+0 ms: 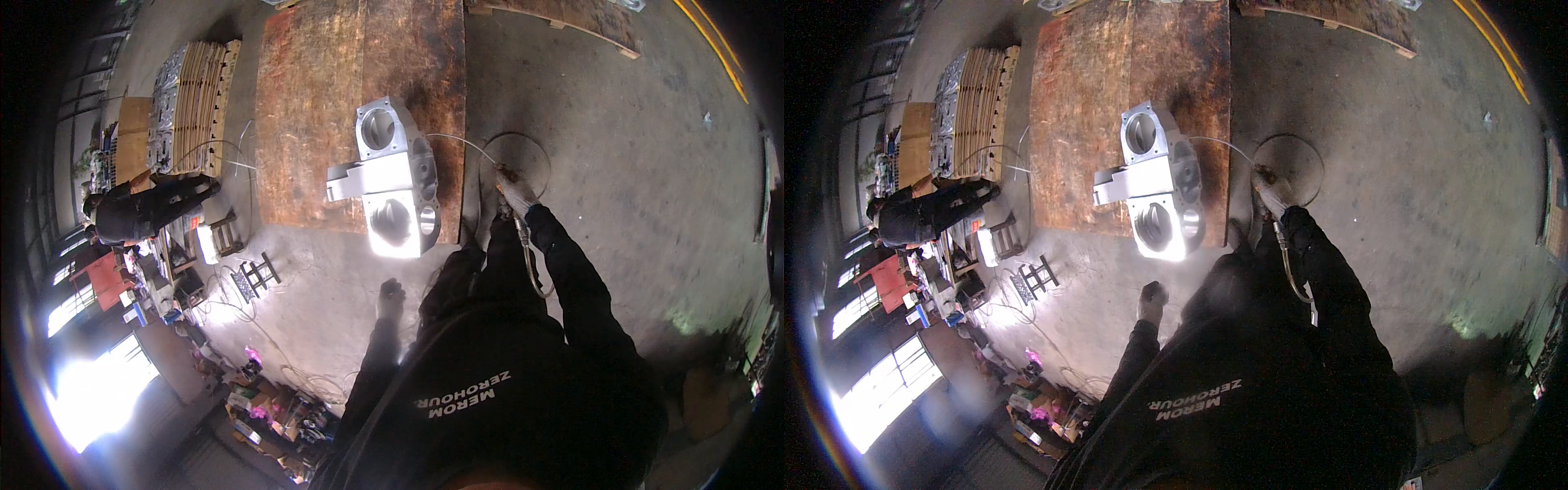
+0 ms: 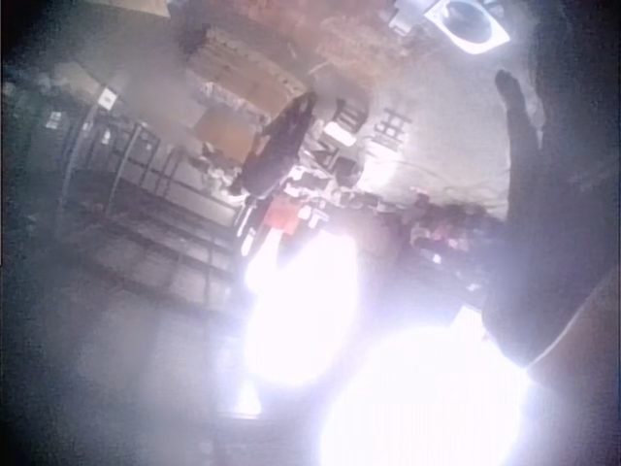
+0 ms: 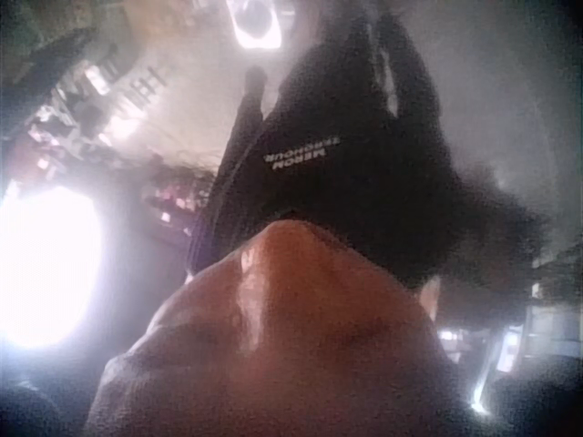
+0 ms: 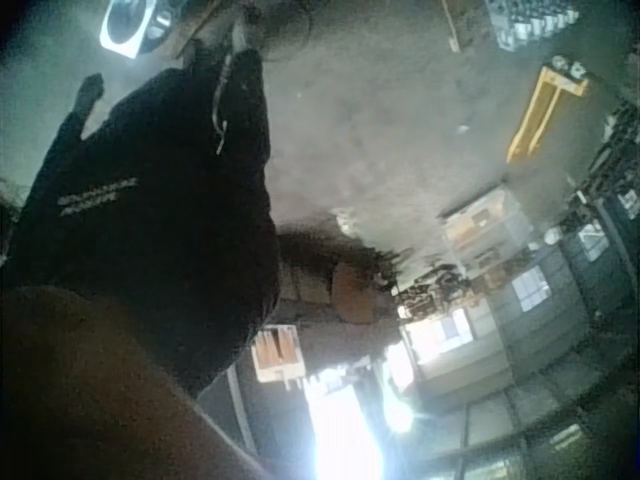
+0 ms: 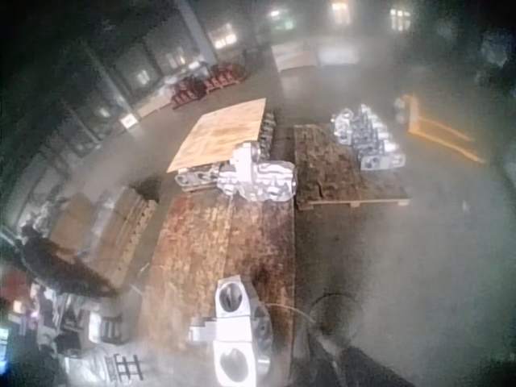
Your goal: The person moves metal parts from a wooden pallet to a workbench, then uses a handheld spray tool to clean the surfaces of the parts one by one. The person handles multiple parts, repositioning them to spray different sides before placing them back on the pallet.
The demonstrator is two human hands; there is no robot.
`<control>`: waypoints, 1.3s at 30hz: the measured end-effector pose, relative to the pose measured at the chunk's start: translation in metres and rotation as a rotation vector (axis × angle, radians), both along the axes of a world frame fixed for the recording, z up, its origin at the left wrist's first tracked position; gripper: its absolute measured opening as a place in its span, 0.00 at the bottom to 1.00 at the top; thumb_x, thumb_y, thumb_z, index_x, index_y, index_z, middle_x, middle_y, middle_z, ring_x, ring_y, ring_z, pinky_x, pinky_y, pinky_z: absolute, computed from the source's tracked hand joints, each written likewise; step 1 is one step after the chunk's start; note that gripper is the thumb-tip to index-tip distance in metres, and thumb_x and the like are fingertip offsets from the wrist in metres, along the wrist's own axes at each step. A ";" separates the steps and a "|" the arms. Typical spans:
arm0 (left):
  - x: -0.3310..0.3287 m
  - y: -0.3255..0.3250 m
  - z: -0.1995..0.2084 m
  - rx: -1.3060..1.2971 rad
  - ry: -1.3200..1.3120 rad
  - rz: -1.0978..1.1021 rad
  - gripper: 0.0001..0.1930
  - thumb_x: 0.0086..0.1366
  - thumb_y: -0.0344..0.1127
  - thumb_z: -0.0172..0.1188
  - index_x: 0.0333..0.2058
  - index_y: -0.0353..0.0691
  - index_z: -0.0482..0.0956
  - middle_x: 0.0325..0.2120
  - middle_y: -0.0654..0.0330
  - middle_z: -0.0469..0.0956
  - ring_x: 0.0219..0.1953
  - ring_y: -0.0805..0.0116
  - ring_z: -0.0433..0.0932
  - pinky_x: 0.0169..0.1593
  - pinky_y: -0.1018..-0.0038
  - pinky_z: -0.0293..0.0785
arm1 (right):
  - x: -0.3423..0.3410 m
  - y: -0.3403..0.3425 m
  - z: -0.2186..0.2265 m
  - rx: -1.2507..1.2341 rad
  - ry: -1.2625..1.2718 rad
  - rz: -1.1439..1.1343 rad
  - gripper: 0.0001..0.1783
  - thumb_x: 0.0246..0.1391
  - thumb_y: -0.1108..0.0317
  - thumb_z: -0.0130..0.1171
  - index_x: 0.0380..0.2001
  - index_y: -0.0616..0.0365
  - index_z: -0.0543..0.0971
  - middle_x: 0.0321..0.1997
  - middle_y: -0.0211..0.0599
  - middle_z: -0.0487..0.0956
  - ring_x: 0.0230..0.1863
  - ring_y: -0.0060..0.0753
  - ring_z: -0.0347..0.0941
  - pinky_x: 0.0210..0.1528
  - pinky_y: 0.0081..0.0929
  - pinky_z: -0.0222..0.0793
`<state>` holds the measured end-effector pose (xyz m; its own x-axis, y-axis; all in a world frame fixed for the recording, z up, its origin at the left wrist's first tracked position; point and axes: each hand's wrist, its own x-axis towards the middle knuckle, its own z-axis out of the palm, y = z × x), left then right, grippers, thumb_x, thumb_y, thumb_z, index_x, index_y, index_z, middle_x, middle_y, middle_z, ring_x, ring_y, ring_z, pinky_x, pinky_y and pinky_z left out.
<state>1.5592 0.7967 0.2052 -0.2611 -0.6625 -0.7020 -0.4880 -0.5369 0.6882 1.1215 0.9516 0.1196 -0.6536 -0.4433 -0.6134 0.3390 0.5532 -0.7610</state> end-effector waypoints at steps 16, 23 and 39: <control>-0.002 0.008 0.005 0.001 -0.099 -0.050 0.19 0.59 0.23 0.58 0.50 0.39 0.72 0.37 0.60 0.76 0.32 0.71 0.75 0.34 0.75 0.75 | -0.048 -0.004 -0.044 0.047 -0.161 0.217 0.30 0.59 0.37 0.49 0.29 0.56 0.77 0.27 0.32 0.77 0.31 0.30 0.71 0.35 0.34 0.65; 0.016 0.006 0.000 -0.090 -0.010 -0.039 0.18 0.61 0.29 0.59 0.51 0.39 0.72 0.36 0.61 0.77 0.31 0.73 0.75 0.33 0.76 0.74 | -0.013 -0.012 0.051 0.140 0.036 0.165 0.31 0.60 0.39 0.48 0.44 0.60 0.75 0.36 0.53 0.80 0.36 0.50 0.77 0.39 0.39 0.70; 0.059 0.012 -0.031 -0.052 -0.087 -0.017 0.18 0.61 0.30 0.59 0.50 0.38 0.74 0.36 0.61 0.79 0.33 0.73 0.77 0.37 0.76 0.76 | 0.029 -0.015 0.127 -0.049 -0.292 -0.064 0.26 0.59 0.41 0.54 0.27 0.55 0.74 0.17 0.27 0.71 0.13 0.25 0.66 0.14 0.27 0.59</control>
